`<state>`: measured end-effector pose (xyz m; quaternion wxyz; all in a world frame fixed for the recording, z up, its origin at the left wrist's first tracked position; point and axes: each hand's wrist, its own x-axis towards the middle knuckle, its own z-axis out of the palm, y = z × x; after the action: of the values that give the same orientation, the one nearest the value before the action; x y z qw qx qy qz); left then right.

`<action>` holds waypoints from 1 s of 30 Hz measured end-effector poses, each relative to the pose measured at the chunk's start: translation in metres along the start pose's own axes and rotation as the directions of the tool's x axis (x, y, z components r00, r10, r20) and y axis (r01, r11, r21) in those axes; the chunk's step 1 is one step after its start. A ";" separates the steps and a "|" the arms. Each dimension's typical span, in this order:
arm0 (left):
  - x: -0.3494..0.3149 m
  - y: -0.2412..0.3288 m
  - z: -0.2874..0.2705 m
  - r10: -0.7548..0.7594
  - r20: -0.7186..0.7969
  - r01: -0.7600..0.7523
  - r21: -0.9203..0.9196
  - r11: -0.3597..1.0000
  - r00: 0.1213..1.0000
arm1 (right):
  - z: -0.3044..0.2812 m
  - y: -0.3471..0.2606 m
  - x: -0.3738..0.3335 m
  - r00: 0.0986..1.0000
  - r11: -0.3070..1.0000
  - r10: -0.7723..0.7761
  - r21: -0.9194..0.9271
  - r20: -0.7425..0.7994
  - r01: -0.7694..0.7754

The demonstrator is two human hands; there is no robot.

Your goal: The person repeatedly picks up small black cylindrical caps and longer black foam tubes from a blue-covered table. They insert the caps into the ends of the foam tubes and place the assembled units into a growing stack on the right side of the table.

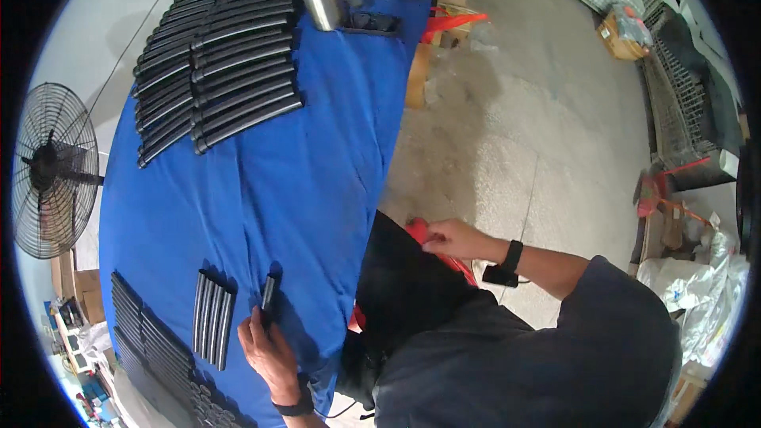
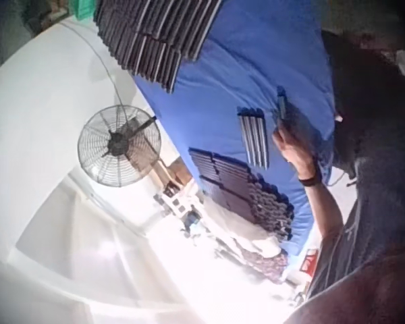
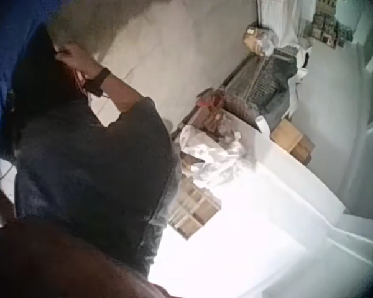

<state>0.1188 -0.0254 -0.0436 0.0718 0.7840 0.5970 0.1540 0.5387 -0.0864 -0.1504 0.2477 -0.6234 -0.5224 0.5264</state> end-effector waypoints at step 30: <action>0.015 0.041 0.001 0.023 0.209 -0.058 0.161 0.985 0.978 | 0.134 0.229 -0.064 0.957 0.995 0.081 -0.038 -0.278 -0.096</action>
<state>0.1600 -0.0226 -0.0300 0.0645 0.8112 0.5808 0.0230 0.5116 -0.2528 -0.3647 0.2783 -0.7195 -0.4677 0.4315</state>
